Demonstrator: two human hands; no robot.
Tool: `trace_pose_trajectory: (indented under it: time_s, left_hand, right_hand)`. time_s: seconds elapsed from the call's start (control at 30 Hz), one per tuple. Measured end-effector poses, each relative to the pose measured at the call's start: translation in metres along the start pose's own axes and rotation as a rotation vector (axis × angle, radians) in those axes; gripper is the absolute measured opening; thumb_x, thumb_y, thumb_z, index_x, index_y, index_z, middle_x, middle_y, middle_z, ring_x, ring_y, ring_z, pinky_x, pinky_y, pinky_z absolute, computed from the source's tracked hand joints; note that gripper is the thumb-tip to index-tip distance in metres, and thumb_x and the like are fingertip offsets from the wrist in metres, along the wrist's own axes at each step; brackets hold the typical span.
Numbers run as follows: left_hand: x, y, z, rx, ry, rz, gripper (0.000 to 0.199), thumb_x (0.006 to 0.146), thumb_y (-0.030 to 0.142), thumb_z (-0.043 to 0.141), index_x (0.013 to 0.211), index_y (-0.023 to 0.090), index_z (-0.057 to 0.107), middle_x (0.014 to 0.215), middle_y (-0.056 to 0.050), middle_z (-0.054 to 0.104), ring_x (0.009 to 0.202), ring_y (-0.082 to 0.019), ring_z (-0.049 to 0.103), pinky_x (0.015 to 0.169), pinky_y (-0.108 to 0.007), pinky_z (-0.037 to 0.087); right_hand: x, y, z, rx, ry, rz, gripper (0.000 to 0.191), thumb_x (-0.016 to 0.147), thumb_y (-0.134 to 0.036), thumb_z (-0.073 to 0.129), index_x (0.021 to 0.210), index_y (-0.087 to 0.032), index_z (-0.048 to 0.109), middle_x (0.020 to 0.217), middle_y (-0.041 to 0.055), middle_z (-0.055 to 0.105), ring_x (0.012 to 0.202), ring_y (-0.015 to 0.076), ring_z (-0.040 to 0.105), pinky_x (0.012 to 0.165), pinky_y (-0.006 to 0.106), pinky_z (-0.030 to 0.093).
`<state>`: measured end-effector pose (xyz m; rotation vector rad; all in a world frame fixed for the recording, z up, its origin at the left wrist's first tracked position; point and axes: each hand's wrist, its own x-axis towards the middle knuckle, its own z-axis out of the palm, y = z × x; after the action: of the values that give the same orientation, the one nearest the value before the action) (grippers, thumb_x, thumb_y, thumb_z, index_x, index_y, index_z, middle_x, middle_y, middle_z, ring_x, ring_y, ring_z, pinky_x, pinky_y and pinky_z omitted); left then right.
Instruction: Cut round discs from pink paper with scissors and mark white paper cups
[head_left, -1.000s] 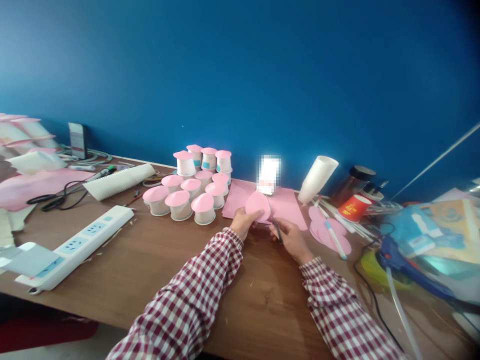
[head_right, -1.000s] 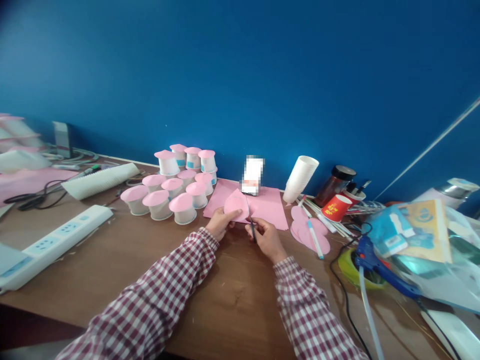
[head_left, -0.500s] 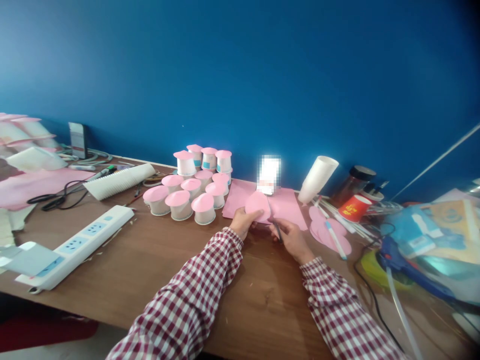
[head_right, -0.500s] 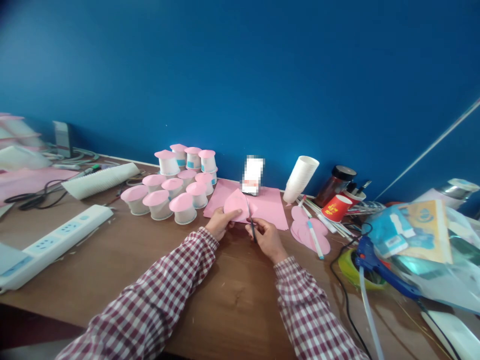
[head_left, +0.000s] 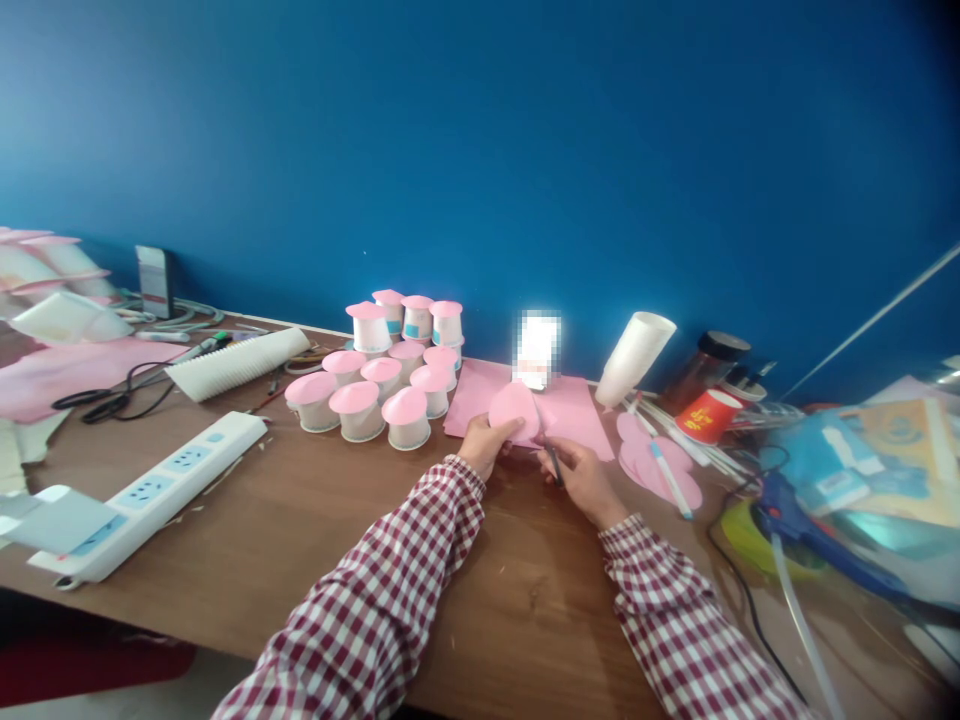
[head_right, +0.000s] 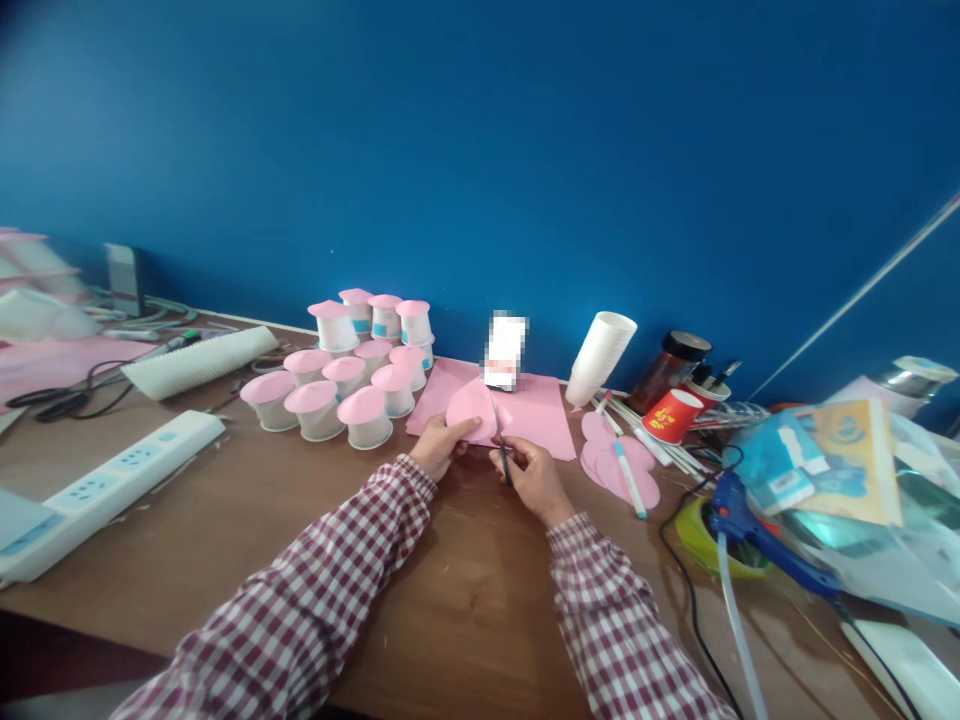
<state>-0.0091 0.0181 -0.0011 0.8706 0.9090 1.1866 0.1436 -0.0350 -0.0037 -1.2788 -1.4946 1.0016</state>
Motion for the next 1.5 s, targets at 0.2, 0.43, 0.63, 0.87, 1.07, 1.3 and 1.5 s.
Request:
trace_pose_trajectory:
  time_s: [0.2, 0.43, 0.63, 0.87, 1.07, 1.3, 1.5]
  left_hand:
    - [-0.002, 0.001, 0.002, 0.031, -0.010, -0.013, 0.029, 0.059, 0.028, 0.073, 0.070, 0.010, 0.054, 0.047, 0.003, 0.047, 0.037, -0.003, 0.035, 0.034, -0.018, 0.023]
    - [-0.004, 0.004, 0.003, 0.039, 0.001, -0.021, 0.029, 0.059, 0.029, 0.074, 0.068, 0.010, 0.054, 0.047, 0.003, 0.047, 0.037, -0.004, 0.036, 0.035, -0.018, 0.023]
    - [-0.002, 0.001, 0.001, 0.029, -0.007, -0.012, 0.030, 0.059, 0.030, 0.074, 0.069, 0.010, 0.054, 0.048, 0.003, 0.047, 0.037, -0.004, 0.036, 0.034, -0.018, 0.023]
    - [-0.001, 0.001, 0.000, 0.023, 0.000, -0.017, 0.030, 0.059, 0.030, 0.074, 0.070, 0.010, 0.054, 0.048, 0.003, 0.047, 0.037, -0.003, 0.036, 0.035, -0.017, 0.023]
    - [0.000, 0.001, 0.000, 0.013, 0.008, -0.019, 0.033, 0.057, 0.032, 0.075, 0.071, 0.010, 0.054, 0.048, 0.004, 0.047, 0.037, -0.003, 0.036, 0.034, -0.017, 0.023]
    - [0.000, 0.001, 0.001, 0.013, 0.032, -0.001, 0.036, 0.056, 0.037, 0.076, 0.068, 0.011, 0.054, 0.046, 0.004, 0.046, 0.037, -0.004, 0.037, 0.034, -0.017, 0.023]
    - [0.001, -0.002, 0.000, 0.007, 0.010, 0.025, 0.034, 0.055, 0.035, 0.076, 0.066, 0.011, 0.053, 0.046, 0.004, 0.045, 0.037, -0.003, 0.036, 0.034, -0.018, 0.022]
  right_hand:
    - [0.001, 0.001, 0.001, -0.007, 0.027, 0.009, 0.048, 0.072, -0.048, 0.063, 0.103, -0.011, 0.063, 0.062, 0.0006, 0.058, 0.052, 0.0120, 0.054, 0.051, 0.026, 0.047]
    - [-0.001, -0.003, 0.001, -0.026, 0.021, 0.003, 0.043, 0.073, -0.048, 0.062, 0.099, -0.013, 0.063, 0.061, -0.0002, 0.056, 0.052, 0.0119, 0.053, 0.050, 0.025, 0.046]
    - [0.000, -0.005, 0.000, -0.018, 0.019, 0.001, 0.043, 0.074, -0.045, 0.062, 0.099, -0.011, 0.063, 0.059, -0.0010, 0.055, 0.051, 0.0110, 0.052, 0.050, 0.024, 0.045]
    - [-0.001, -0.008, 0.001, 0.001, 0.030, 0.031, 0.050, 0.072, -0.047, 0.064, 0.105, -0.010, 0.063, 0.060, -0.0004, 0.057, 0.050, 0.0109, 0.052, 0.049, 0.025, 0.046]
    - [-0.001, -0.008, 0.000, -0.025, 0.021, 0.021, 0.049, 0.073, -0.048, 0.063, 0.104, -0.011, 0.064, 0.059, -0.0007, 0.055, 0.050, 0.0111, 0.052, 0.048, 0.025, 0.046]
    - [0.000, -0.001, 0.000, -0.041, 0.011, -0.005, 0.047, 0.074, -0.047, 0.062, 0.105, -0.012, 0.065, 0.060, 0.0003, 0.056, 0.051, 0.0118, 0.053, 0.049, 0.025, 0.047]
    - [0.000, -0.001, 0.000, -0.035, 0.010, 0.018, 0.047, 0.073, -0.047, 0.063, 0.105, -0.013, 0.064, 0.061, 0.0005, 0.058, 0.051, 0.0120, 0.054, 0.048, 0.024, 0.046]
